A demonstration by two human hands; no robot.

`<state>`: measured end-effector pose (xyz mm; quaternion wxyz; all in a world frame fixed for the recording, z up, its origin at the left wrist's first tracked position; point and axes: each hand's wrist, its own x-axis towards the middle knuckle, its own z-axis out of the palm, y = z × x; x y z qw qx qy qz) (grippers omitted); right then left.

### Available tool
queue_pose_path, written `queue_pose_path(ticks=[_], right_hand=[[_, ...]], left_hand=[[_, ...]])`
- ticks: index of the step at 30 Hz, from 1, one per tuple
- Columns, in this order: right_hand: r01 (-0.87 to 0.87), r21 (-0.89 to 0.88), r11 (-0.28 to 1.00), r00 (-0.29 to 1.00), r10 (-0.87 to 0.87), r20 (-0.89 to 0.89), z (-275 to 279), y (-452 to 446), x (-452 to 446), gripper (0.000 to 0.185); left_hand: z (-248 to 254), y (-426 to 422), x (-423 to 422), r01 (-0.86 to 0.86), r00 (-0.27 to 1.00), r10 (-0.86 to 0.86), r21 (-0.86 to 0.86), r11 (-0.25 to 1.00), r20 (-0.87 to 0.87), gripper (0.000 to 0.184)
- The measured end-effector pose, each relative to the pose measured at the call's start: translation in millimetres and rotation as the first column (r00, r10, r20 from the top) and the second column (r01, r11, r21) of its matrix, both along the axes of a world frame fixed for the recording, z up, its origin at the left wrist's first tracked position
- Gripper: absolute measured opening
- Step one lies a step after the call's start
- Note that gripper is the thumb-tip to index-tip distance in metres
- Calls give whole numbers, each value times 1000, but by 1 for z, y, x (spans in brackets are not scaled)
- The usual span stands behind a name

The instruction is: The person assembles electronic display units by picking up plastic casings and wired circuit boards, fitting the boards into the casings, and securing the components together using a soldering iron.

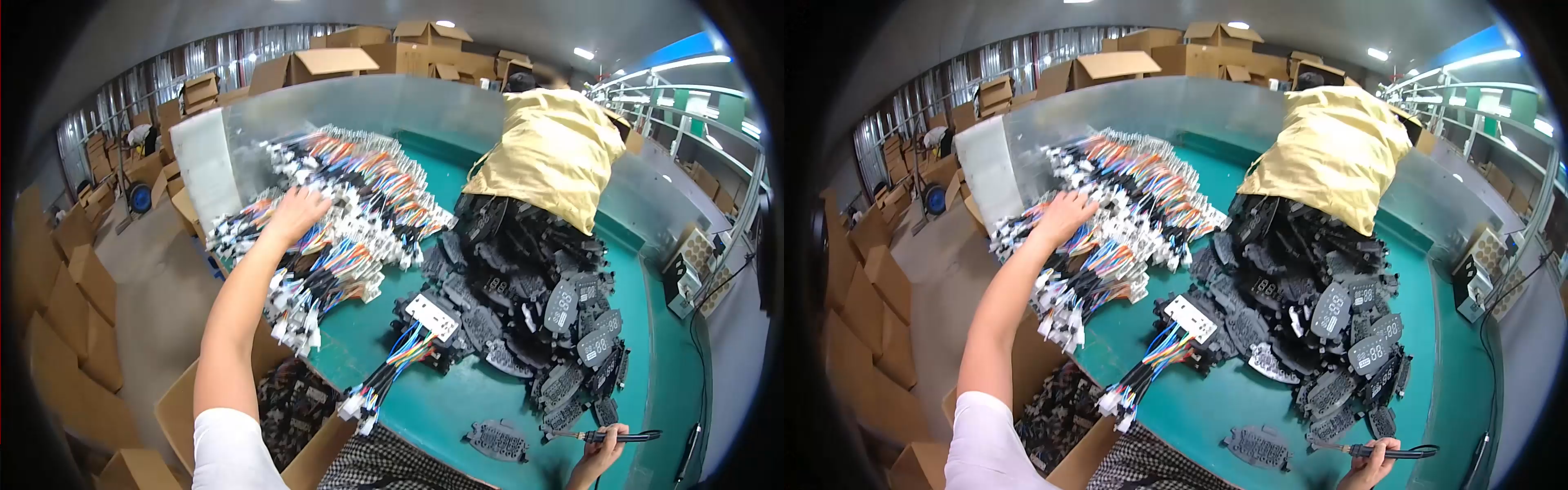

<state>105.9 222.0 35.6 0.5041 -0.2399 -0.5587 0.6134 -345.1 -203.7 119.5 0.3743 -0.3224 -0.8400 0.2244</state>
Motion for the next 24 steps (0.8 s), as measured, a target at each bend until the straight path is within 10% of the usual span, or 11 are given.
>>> queue_pose_path(ticks=[8, 12, 15, 17, 24], right_hand=[[31, -66, 997, 1000, -30, 8, -13, 9, 4, 8], [115, -186, 976, 993, -114, 12, 1, 0, -4, 7], [31, -81, 996, 1000, -30, 7, -12, 9, 3, 8], [-92, -34, 995, 992, 88, -95, -18, 13, 4, 6], [-160, -1, 987, 980, 159, -120, -23, 18, 3, 8]], left_hand=[[102, -56, 86, -134, 919, 230, 296, 946, -319, 45], [135, -48, 163, 116, 976, -50, 310, 943, -214, 41], [89, -11, 206, 131, 948, -285, 648, 750, 138, 36], [69, 46, 250, 293, 953, -302, 154, 944, 32, 34], [-76, 195, 329, 528, 534, -720, 490, 693, 443, 28]])
